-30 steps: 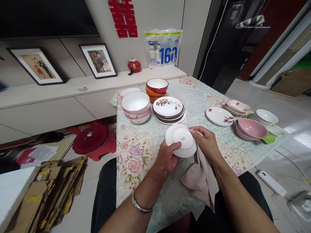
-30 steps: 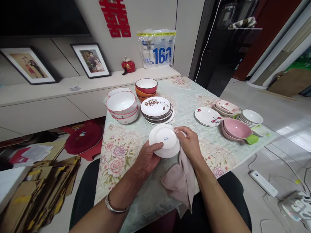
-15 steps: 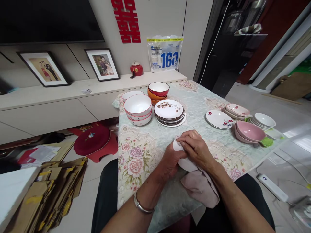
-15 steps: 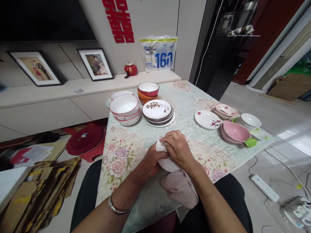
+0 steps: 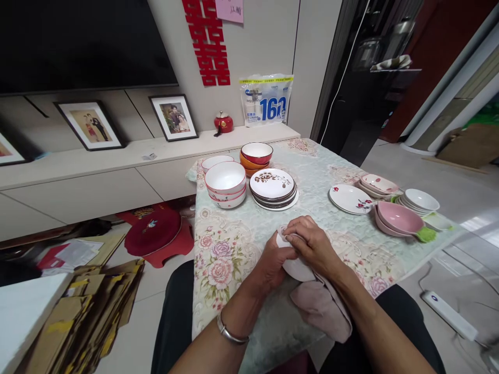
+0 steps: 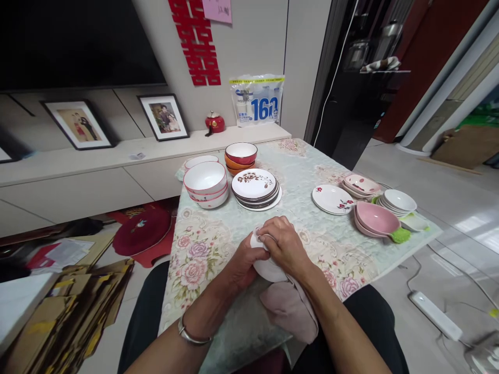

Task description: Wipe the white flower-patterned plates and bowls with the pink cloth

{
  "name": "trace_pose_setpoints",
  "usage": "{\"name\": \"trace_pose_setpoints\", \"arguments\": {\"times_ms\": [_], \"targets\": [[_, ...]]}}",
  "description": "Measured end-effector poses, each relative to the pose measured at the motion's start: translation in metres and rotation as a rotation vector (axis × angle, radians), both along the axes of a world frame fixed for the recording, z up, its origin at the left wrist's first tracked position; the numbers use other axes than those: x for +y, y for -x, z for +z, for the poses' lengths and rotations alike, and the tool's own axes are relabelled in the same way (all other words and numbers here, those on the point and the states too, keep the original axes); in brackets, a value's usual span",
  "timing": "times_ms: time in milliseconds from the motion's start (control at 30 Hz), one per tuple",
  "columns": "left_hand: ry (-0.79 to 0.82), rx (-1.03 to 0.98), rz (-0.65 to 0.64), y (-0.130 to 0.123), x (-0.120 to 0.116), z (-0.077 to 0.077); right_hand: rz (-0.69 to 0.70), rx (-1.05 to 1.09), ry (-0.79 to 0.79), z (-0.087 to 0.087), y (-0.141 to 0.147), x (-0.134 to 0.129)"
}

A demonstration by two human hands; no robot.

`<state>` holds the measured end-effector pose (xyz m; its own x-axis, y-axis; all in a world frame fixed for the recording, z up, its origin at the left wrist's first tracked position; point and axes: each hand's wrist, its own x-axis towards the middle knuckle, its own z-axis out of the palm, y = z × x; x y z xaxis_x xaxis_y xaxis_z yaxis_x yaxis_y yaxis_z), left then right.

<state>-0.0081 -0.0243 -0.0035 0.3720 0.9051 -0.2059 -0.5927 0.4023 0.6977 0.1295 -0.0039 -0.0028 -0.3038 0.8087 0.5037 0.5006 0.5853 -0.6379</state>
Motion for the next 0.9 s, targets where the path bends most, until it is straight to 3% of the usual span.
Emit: {"name": "trace_pose_setpoints", "arguments": {"times_ms": [100, 233, 367, 500, 767, 900], "targets": [[0.004, 0.002, -0.015, 0.002, 0.001, -0.001, -0.065, 0.073, 0.082, -0.003, -0.008, 0.005], [0.033, -0.009, 0.039, 0.004, 0.004, -0.006, -0.269, 0.165, 0.247, -0.017, -0.024, 0.014], [0.053, 0.009, 0.12, 0.003, 0.004, -0.007, -0.388, 0.157, 0.213, -0.026, -0.029, 0.018], [0.011, 0.075, 0.091, 0.002, 0.0, -0.003, -0.356, 0.13, 0.225, -0.023, -0.025, 0.016], [-0.014, 0.126, 0.01, 0.002, -0.003, 0.003, -0.023, 0.016, 0.065, -0.001, -0.007, 0.0], [0.028, 0.134, 0.056, 0.004, -0.001, 0.0, -0.104, 0.023, 0.175, -0.012, -0.018, 0.008]]}}
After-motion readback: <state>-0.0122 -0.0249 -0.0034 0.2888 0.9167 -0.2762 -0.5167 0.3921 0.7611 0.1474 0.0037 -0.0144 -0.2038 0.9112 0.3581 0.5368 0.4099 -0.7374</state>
